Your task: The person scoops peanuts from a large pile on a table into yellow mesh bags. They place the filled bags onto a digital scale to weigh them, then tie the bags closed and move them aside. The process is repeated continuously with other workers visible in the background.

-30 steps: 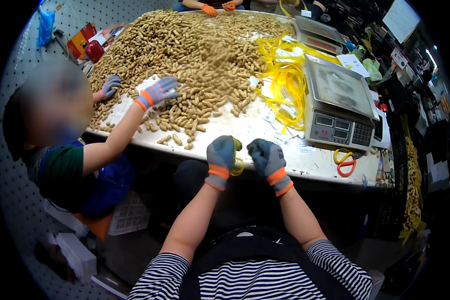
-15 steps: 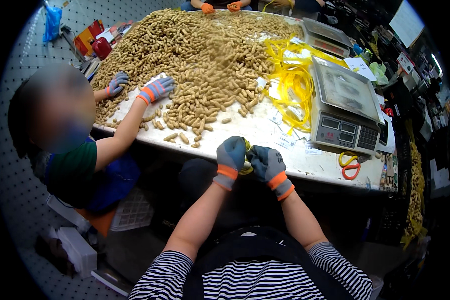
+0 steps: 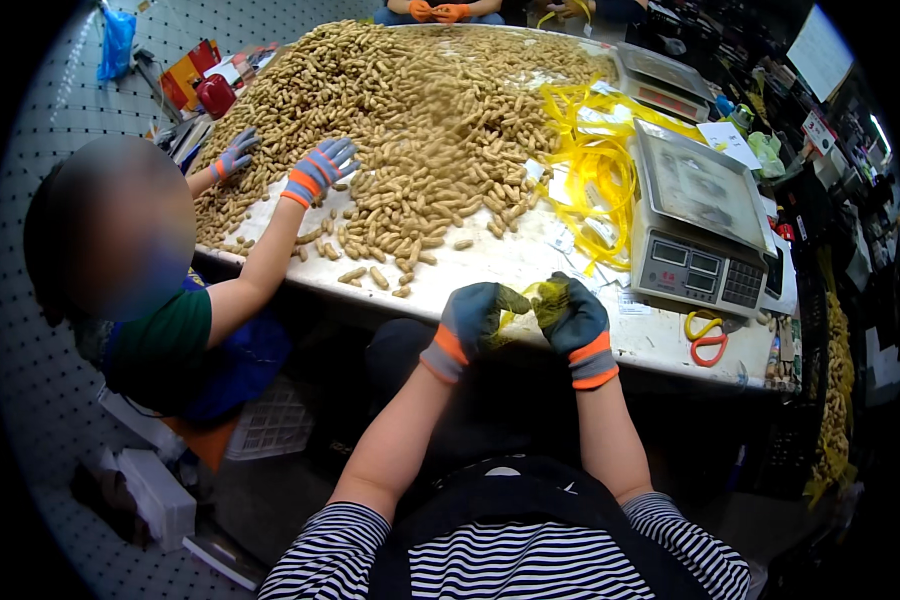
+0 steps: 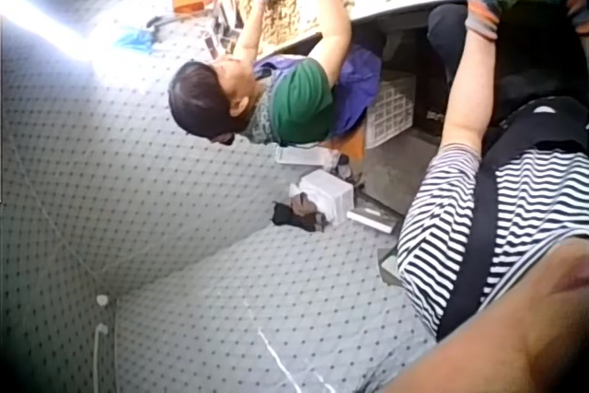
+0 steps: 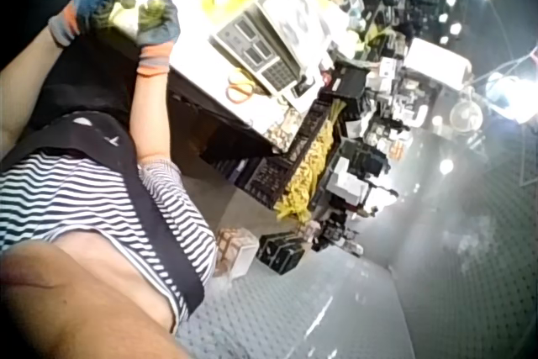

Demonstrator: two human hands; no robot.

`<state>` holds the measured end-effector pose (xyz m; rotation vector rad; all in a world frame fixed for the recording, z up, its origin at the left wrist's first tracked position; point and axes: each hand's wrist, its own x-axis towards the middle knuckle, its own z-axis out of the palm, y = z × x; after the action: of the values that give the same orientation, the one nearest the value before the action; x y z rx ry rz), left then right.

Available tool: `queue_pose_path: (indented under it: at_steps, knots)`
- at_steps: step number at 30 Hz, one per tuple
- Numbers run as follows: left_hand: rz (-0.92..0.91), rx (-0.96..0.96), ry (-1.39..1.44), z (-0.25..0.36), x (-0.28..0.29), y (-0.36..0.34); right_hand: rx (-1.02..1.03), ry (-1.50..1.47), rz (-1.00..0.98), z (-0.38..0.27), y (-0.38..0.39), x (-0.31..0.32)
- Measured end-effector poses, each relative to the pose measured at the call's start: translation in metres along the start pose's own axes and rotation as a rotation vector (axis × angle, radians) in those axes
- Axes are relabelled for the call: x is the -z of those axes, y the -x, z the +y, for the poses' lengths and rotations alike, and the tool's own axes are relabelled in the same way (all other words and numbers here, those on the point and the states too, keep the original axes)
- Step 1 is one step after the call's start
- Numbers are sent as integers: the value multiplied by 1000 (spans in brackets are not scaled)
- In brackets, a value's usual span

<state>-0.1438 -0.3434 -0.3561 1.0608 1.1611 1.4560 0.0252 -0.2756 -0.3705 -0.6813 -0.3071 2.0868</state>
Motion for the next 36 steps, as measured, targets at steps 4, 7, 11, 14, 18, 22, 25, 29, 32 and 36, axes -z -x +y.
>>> queue_pose_path:
  at_steps: [4, 7, 11, 14, 18, 22, 25, 29, 32, 36]
  knots:
    - [-264, 401, 1024, 16, 19, 5, 114, 158, 50, -10, -12, 27]
    - [-284, 24, 333, 22, 19, 6, 133, 204, 87, -22, -7, 21]
    - [-150, 321, -442, 46, 18, -3, 272, 538, -150, -26, 4, 13]
    - [119, 163, -663, 46, 58, -34, 535, 1047, -35, -17, 3, 18]
    - [653, -69, -1303, 20, 156, -73, 531, 1053, 125, 0, 3, 11]
    - [504, 205, -1555, 28, 163, -91, 525, 1279, 35, 12, 11, 5]
    - [500, 219, -1592, 7, 166, -104, 584, 1223, 37, 14, 8, 12]
    - [576, 79, -1425, -8, 176, -106, 577, 1213, 42, 12, 12, 9]
    - [658, -268, -1374, -20, 183, -98, 583, 1175, 23, 15, 12, 16]
    - [758, -617, -1012, 7, 163, -64, 560, 1239, 37, 15, 9, 14]
